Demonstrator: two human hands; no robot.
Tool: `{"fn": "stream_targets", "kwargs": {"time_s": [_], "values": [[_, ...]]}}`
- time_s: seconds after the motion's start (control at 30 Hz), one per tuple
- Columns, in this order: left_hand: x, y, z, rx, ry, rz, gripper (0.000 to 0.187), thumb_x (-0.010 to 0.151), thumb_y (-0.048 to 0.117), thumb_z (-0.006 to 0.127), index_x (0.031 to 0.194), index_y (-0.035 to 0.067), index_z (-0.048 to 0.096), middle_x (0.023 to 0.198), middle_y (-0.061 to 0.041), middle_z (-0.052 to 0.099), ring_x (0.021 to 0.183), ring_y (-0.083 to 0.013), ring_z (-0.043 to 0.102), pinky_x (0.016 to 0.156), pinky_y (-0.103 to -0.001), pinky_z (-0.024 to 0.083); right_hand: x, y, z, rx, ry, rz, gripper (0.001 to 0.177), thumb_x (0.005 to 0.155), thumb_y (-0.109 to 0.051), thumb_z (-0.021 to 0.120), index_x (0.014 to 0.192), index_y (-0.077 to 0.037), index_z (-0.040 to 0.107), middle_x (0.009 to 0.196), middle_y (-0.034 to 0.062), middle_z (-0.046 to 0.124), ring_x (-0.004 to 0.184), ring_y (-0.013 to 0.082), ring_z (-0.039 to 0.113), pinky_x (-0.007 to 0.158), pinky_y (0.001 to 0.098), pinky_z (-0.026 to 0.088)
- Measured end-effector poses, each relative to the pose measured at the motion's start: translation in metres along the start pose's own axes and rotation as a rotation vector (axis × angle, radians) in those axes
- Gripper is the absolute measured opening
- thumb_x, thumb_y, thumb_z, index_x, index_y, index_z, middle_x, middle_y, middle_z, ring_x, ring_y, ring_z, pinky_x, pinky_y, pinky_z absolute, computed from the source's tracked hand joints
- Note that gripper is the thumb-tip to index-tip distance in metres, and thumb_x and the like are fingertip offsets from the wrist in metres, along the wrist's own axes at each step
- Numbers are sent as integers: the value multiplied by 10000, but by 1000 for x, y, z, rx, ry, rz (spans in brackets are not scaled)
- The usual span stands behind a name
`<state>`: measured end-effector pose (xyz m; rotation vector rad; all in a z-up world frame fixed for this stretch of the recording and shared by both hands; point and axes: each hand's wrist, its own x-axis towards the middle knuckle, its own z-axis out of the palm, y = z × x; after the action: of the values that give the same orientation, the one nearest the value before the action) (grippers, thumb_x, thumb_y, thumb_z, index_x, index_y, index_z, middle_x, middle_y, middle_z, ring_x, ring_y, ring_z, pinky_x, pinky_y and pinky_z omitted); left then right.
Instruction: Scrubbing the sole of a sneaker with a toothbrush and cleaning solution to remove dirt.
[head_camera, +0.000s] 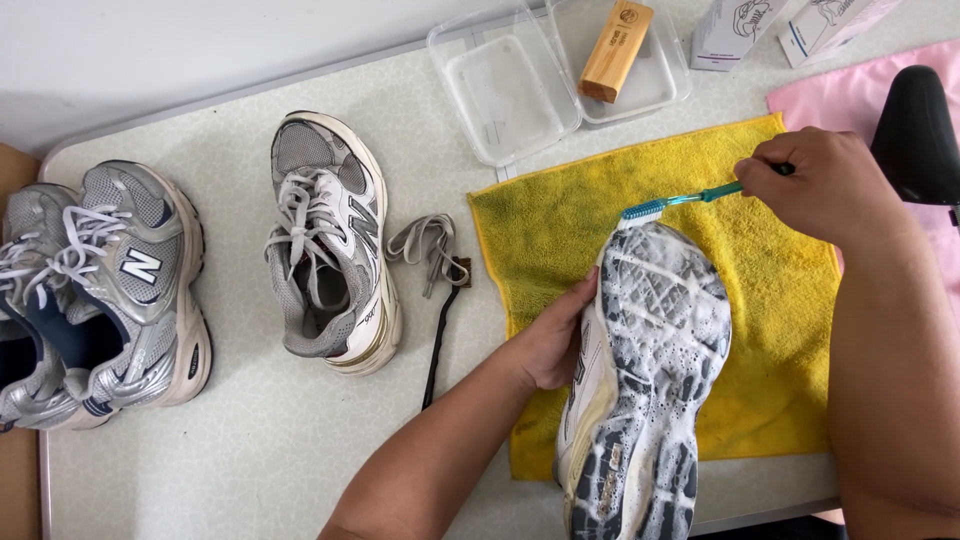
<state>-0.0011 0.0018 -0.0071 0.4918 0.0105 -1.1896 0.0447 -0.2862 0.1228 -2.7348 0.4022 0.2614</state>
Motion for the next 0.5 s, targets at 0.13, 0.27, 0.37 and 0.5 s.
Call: {"fn": "stream_targets", "kwargs": {"time_s": [0.13,0.27,0.37,0.5], "values": [[1,-1,-1,-26,1,1,709,923,646,644,1380,109,560,1236,-149,670,1161,-305,636,1087,-493,460,-2,-7,-3,11,-5,1,388,1074,-337,621,871,-61,803,716,98,677,684,242,582,661,387,432],[-2,1,3,-10,-4,10,711,916,655,648,1360,105,578,1248,-144,669,1170,-300,636,1088,-486,464,-8,-10,4,8,-30,-183,440,1054,-267,592,688,-23,609,594,84,499,617,225,485,677,392,403],[0,-1,-3,5,-19,11,691,908,655,665,1322,106,591,1210,-134,678,1134,-295,648,1058,-484,478,-13,-6,5,-34,29,-357,399,1039,-243,592,706,-23,568,619,61,477,729,222,513,772,388,428],[-1,3,4,49,-33,23,637,929,670,626,1280,140,593,1156,-112,681,1084,-283,649,1035,-479,476,-29,-15,-3,-43,37,-457,232,951,-238,701,786,-80,747,709,3,686,752,182,621,712,365,484]]}}
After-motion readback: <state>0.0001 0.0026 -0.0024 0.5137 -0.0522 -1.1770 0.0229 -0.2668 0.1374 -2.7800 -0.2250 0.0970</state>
